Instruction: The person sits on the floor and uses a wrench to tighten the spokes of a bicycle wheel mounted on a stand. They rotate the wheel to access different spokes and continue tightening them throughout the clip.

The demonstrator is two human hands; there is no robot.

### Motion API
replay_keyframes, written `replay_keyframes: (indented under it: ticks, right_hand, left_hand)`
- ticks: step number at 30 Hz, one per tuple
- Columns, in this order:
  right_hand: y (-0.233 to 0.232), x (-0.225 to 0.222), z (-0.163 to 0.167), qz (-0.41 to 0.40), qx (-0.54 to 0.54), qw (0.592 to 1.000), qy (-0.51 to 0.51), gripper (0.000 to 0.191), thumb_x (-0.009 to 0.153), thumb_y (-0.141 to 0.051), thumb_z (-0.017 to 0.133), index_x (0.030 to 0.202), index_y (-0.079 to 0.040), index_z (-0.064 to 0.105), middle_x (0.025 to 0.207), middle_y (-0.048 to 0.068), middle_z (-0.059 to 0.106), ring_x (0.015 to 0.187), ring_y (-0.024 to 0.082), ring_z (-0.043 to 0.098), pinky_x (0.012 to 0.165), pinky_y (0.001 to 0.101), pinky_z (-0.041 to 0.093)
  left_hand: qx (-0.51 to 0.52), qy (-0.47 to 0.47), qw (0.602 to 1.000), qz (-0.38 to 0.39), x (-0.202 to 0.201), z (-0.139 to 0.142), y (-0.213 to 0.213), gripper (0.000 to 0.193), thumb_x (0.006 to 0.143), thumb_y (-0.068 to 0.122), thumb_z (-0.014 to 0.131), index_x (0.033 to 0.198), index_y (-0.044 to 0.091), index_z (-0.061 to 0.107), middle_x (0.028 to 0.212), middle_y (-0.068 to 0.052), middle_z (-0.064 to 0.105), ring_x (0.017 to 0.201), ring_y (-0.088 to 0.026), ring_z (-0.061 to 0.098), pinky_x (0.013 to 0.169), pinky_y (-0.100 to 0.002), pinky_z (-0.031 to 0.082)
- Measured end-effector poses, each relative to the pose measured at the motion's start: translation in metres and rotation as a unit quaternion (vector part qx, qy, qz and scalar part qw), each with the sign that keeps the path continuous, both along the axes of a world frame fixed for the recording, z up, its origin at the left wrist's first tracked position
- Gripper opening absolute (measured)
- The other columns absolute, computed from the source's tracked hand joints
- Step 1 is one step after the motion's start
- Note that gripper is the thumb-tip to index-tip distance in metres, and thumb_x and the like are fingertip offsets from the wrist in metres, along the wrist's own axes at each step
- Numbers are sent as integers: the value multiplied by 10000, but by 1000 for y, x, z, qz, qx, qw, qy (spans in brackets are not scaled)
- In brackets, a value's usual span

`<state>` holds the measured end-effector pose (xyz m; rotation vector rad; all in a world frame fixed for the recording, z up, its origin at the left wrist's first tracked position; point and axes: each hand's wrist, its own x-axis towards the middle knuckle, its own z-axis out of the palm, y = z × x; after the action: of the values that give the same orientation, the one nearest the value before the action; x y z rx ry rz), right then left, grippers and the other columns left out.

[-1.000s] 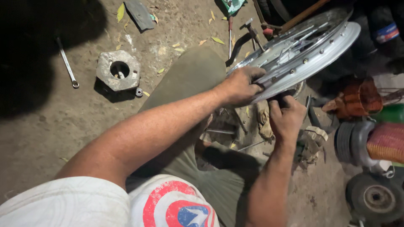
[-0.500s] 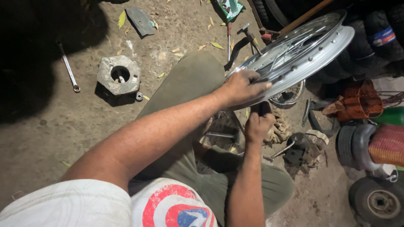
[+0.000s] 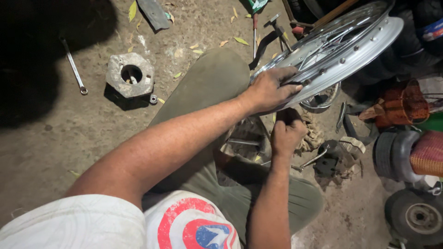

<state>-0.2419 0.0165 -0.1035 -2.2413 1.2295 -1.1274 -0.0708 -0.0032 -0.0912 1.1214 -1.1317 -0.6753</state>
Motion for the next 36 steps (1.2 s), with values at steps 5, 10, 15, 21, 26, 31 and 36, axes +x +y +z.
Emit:
replay_keyframes:
  ticks: [5, 10, 15, 21, 26, 31, 36]
  right_hand:
    - [-5, -8, 3, 2, 23, 996, -92, 176, 852, 33, 607, 999, 72, 698, 917, 75, 707, 821, 145, 648, 770, 300, 538]
    - [-26, -25, 4, -26, 101, 978, -183, 88, 931, 20, 653, 991, 64, 699, 925, 25, 698, 801, 114, 614, 710, 258, 503]
    - [-45, -14, 6, -2, 71, 991, -111, 114, 834, 108, 588, 922, 79, 654, 853, 14, 640, 776, 96, 571, 695, 268, 475]
    - [-32, -7, 13, -38, 110, 974, -194, 72, 897, 64, 641, 950, 46, 687, 844, -21, 649, 722, 78, 551, 635, 238, 433]
    - [-34, -8, 25, 13, 104, 976, -192, 158, 829, 100, 548, 926, 62, 666, 893, -17, 644, 769, 84, 554, 679, 250, 437]
    - [-36, -7, 29, -10, 131, 971, -199, 37, 955, 33, 665, 928, 48, 685, 825, -27, 623, 701, 59, 505, 608, 233, 373]
    - [-46, -20, 48, 19, 94, 988, -118, 66, 889, 91, 577, 885, 59, 636, 823, 2, 597, 705, 83, 496, 612, 259, 381]
  left_hand:
    - [-20, 6, 999, -34, 6, 1, 3, 454, 897, 352, 747, 1248, 68, 702, 1197, -146, 755, 1124, -279, 740, 989, -366, 566]
    - [61, 7, 997, -38, 6, 10, 3, 458, 880, 473, 741, 1162, 114, 756, 1102, -122, 775, 1058, -263, 751, 938, -377, 565]
    - [59, -8, 998, -19, -2, 13, 3, 475, 886, 486, 712, 1180, 115, 747, 1086, -148, 765, 1044, -297, 750, 937, -396, 577]
    - [-15, -22, 999, 18, -3, 3, 1, 484, 881, 453, 743, 1178, 71, 736, 1141, -191, 738, 1086, -356, 705, 952, -424, 544]
    - [39, 29, 995, -82, 2, 2, -2, 482, 895, 489, 690, 1165, 94, 744, 1058, -132, 780, 1008, -261, 766, 905, -381, 579]
    - [28, 31, 995, -92, 7, 13, -3, 506, 908, 519, 682, 1175, 91, 723, 1052, -126, 776, 1004, -246, 752, 890, -374, 578]
    - [82, 12, 989, -123, 9, 16, -1, 480, 943, 512, 628, 1180, 112, 744, 1035, -117, 778, 995, -235, 752, 885, -372, 566]
